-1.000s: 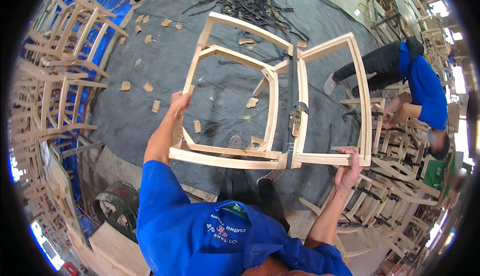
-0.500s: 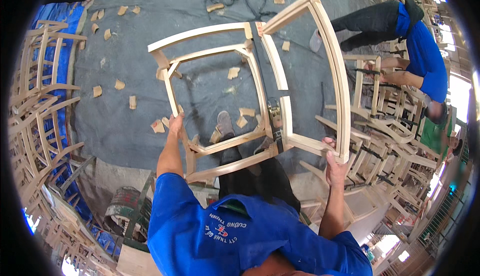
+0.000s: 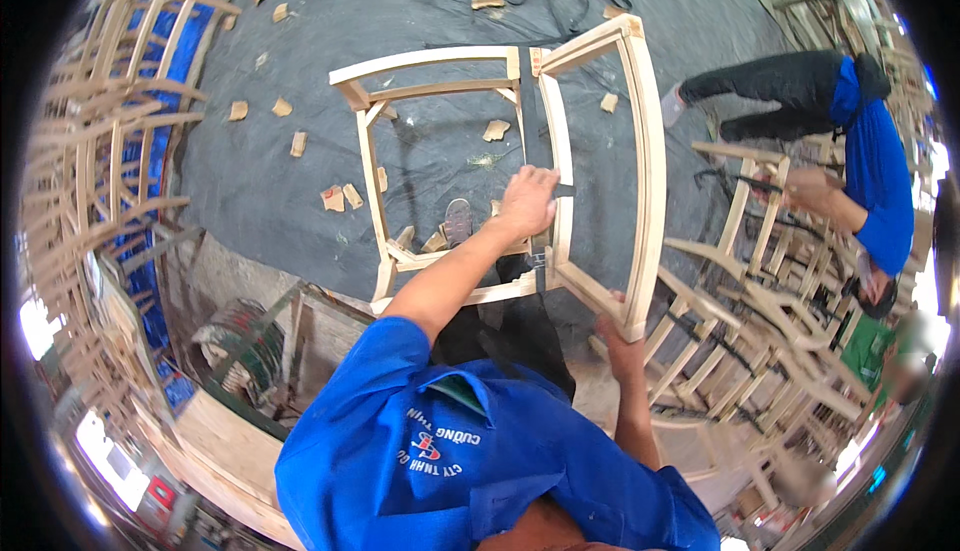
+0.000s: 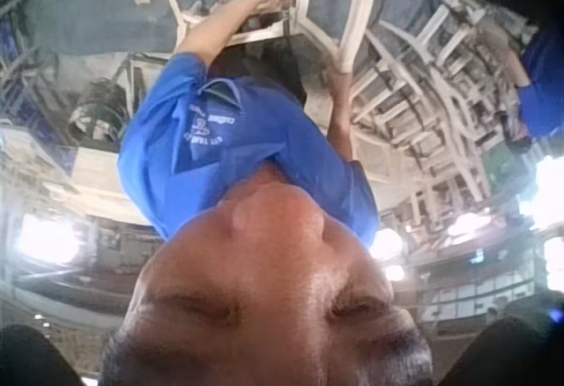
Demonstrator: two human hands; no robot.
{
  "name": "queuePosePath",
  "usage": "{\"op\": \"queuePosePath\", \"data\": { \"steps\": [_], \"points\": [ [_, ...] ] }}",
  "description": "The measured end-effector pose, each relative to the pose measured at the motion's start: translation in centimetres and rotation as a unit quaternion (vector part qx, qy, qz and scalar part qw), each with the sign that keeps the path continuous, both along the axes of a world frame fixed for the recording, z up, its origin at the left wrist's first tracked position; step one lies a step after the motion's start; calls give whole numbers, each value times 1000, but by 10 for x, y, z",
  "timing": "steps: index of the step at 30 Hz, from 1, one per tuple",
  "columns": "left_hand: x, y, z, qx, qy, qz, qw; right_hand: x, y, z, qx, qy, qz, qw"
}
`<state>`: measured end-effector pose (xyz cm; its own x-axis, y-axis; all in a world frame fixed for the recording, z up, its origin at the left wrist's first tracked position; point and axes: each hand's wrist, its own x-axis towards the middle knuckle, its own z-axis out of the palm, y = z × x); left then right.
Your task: The person assembles wooden chair frames by hand in a factory setting. They pick up chair frames, wrap black straps around the legs to secure them, and use a metal buckle to tighten the straps. The person handles multiple chair frames sequentially, moving them from a pile to a finished position.
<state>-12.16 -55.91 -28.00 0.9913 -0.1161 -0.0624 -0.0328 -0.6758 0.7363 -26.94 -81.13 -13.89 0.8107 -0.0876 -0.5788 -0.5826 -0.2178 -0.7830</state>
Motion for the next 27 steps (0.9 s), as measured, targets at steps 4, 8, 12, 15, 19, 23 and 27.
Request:
{"op": "queuePosePath", "data": {
  "steps": [4,8,12,15,19,23,27],
  "points": [
    [21,-23,-12,53,108,-56,991,-17,-28,-2,-51,112,127,984],
    [62,48,12,-66,286,275,916,-29,-45,13,-171,135,434,874],
    [50,185,13,-239,116,477,838,-15,-24,26,108,161,435,879],
    [-3,202,-3,-97,102,466,874,46,39,52,9,-54,565,823],
    [-102,142,-45,-161,87,448,875,92,131,6,-217,-166,548,791],
    [-172,19,-35,-145,233,390,879,95,135,-84,-414,-147,577,688],
    [-217,-11,-25,-115,101,340,928,98,129,-114,-425,-193,641,609]
  ]
}}
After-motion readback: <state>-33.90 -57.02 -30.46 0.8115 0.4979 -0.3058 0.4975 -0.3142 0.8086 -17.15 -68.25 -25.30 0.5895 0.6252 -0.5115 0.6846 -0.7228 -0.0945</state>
